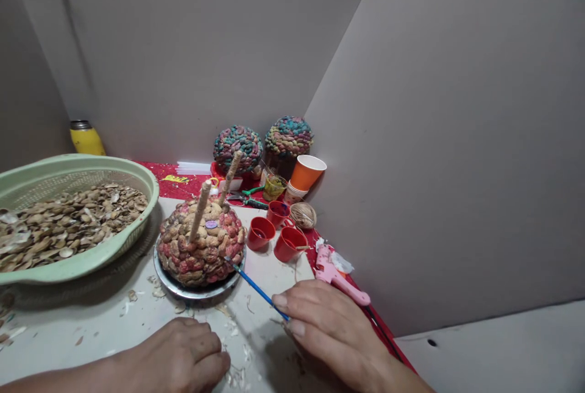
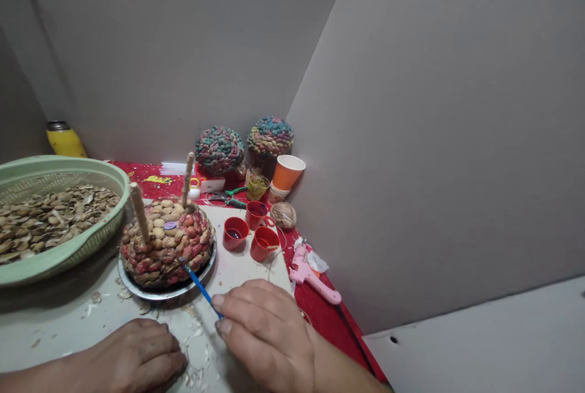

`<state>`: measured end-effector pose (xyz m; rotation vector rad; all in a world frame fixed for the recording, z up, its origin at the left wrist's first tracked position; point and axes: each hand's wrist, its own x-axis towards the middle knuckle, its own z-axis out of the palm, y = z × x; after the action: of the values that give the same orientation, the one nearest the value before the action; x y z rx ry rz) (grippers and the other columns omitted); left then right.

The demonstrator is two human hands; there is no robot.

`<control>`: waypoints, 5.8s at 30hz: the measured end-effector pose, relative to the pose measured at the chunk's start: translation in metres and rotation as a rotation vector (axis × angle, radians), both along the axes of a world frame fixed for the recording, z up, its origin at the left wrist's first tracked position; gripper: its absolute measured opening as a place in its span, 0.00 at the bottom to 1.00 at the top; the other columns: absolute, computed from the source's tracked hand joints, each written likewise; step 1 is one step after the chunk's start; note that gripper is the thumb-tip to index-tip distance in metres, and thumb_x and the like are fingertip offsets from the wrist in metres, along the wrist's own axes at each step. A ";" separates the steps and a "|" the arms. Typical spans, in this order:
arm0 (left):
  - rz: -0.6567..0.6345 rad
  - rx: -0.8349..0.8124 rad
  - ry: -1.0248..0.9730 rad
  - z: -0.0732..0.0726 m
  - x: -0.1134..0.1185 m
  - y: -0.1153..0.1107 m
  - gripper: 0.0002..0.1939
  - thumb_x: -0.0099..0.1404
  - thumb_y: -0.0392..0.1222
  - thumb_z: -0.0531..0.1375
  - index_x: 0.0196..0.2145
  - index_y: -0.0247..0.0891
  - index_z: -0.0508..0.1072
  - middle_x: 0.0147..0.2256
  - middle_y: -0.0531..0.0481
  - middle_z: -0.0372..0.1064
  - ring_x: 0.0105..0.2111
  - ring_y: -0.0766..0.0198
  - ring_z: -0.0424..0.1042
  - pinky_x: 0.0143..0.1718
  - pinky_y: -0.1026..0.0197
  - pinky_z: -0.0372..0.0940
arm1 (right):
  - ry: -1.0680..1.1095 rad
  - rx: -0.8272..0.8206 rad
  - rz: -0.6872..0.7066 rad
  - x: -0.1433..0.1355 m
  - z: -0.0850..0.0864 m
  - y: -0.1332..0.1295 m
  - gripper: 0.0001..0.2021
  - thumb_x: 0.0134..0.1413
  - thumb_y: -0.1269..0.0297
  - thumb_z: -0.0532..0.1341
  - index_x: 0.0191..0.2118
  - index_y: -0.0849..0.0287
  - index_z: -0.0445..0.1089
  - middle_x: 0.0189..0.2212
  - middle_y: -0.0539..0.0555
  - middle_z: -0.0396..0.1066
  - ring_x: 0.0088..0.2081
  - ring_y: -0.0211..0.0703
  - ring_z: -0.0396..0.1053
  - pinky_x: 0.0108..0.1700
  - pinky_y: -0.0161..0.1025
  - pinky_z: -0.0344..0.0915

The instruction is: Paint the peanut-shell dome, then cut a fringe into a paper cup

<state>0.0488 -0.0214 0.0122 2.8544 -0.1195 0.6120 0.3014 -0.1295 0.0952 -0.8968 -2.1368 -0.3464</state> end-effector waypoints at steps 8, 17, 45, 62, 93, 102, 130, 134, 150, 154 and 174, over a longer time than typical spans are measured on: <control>-0.007 0.008 0.006 0.002 0.000 0.003 0.08 0.71 0.29 0.54 0.40 0.41 0.68 0.29 0.52 0.75 0.25 0.61 0.72 0.28 0.59 0.64 | 0.755 -0.003 -0.185 -0.014 -0.002 0.026 0.03 0.63 0.69 0.68 0.40 0.52 0.78 0.31 0.54 0.83 0.31 0.47 0.82 0.35 0.43 0.82; -0.004 0.005 0.002 0.002 0.000 0.001 0.08 0.70 0.29 0.56 0.39 0.42 0.67 0.29 0.53 0.75 0.25 0.61 0.72 0.28 0.60 0.64 | 1.018 -0.231 -0.221 0.001 0.001 0.043 0.09 0.60 0.56 0.72 0.36 0.55 0.78 0.28 0.53 0.81 0.25 0.42 0.79 0.28 0.35 0.79; -0.009 0.012 -0.006 0.000 0.001 0.001 0.08 0.70 0.29 0.55 0.38 0.41 0.68 0.29 0.53 0.75 0.25 0.61 0.71 0.28 0.59 0.63 | 0.949 -0.311 -0.096 -0.006 -0.015 0.037 0.01 0.60 0.65 0.71 0.38 0.55 0.80 0.31 0.52 0.82 0.29 0.40 0.81 0.32 0.33 0.80; -0.006 -0.007 0.001 0.001 0.000 0.001 0.10 0.69 0.27 0.54 0.39 0.41 0.68 0.29 0.52 0.75 0.25 0.61 0.72 0.29 0.60 0.64 | 1.012 -0.243 -0.211 0.011 -0.010 0.040 0.05 0.58 0.61 0.73 0.36 0.54 0.80 0.28 0.50 0.81 0.26 0.41 0.81 0.29 0.31 0.78; -0.006 0.003 0.027 0.003 -0.001 0.002 0.07 0.70 0.30 0.57 0.38 0.41 0.68 0.29 0.52 0.75 0.26 0.61 0.71 0.28 0.60 0.63 | 0.156 -0.380 -0.612 0.050 -0.029 0.090 0.04 0.60 0.67 0.62 0.36 0.55 0.76 0.30 0.56 0.80 0.32 0.49 0.75 0.39 0.43 0.67; -0.001 0.007 0.001 0.003 0.000 0.003 0.07 0.71 0.30 0.57 0.39 0.41 0.68 0.29 0.52 0.75 0.25 0.62 0.72 0.28 0.60 0.65 | 0.443 -0.441 -0.501 0.054 -0.030 0.087 0.07 0.60 0.60 0.64 0.34 0.55 0.78 0.30 0.53 0.81 0.30 0.45 0.76 0.36 0.40 0.70; -0.008 0.016 0.009 0.004 -0.001 0.003 0.06 0.72 0.31 0.58 0.39 0.41 0.68 0.29 0.52 0.75 0.25 0.61 0.72 0.28 0.60 0.64 | 1.215 -0.367 -0.202 0.002 0.007 0.056 0.15 0.52 0.52 0.76 0.34 0.57 0.78 0.23 0.50 0.78 0.23 0.39 0.76 0.24 0.31 0.73; -0.006 0.010 0.029 0.002 -0.001 0.003 0.06 0.71 0.31 0.57 0.40 0.41 0.69 0.30 0.51 0.76 0.26 0.61 0.73 0.29 0.59 0.65 | 1.189 -0.394 -0.149 -0.008 0.003 0.057 0.12 0.55 0.55 0.75 0.34 0.58 0.78 0.25 0.51 0.79 0.25 0.40 0.78 0.29 0.34 0.77; 0.001 -0.007 0.002 0.005 -0.002 0.000 0.08 0.70 0.28 0.57 0.39 0.41 0.68 0.29 0.52 0.75 0.25 0.62 0.72 0.29 0.60 0.65 | 1.120 -0.296 -0.230 -0.004 0.002 0.052 0.10 0.57 0.57 0.74 0.33 0.57 0.79 0.23 0.51 0.79 0.23 0.38 0.76 0.24 0.30 0.73; 0.001 0.005 0.001 0.004 0.000 0.000 0.08 0.70 0.28 0.58 0.39 0.41 0.68 0.29 0.52 0.75 0.26 0.61 0.73 0.29 0.60 0.64 | 1.094 -0.238 -0.171 -0.012 0.006 0.045 0.04 0.58 0.62 0.73 0.34 0.55 0.80 0.27 0.51 0.82 0.24 0.38 0.78 0.28 0.32 0.77; -0.014 0.003 0.018 0.000 0.001 0.002 0.09 0.69 0.28 0.56 0.40 0.40 0.68 0.29 0.51 0.75 0.26 0.60 0.72 0.29 0.59 0.64 | 0.756 -0.084 0.047 -0.016 0.003 0.035 0.13 0.61 0.79 0.66 0.45 0.53 0.81 0.38 0.55 0.85 0.39 0.46 0.83 0.44 0.44 0.82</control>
<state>0.0496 -0.0190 0.0120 2.8588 -0.1379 0.5838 0.2850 -0.0946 0.0977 -0.8469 -1.4715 0.1064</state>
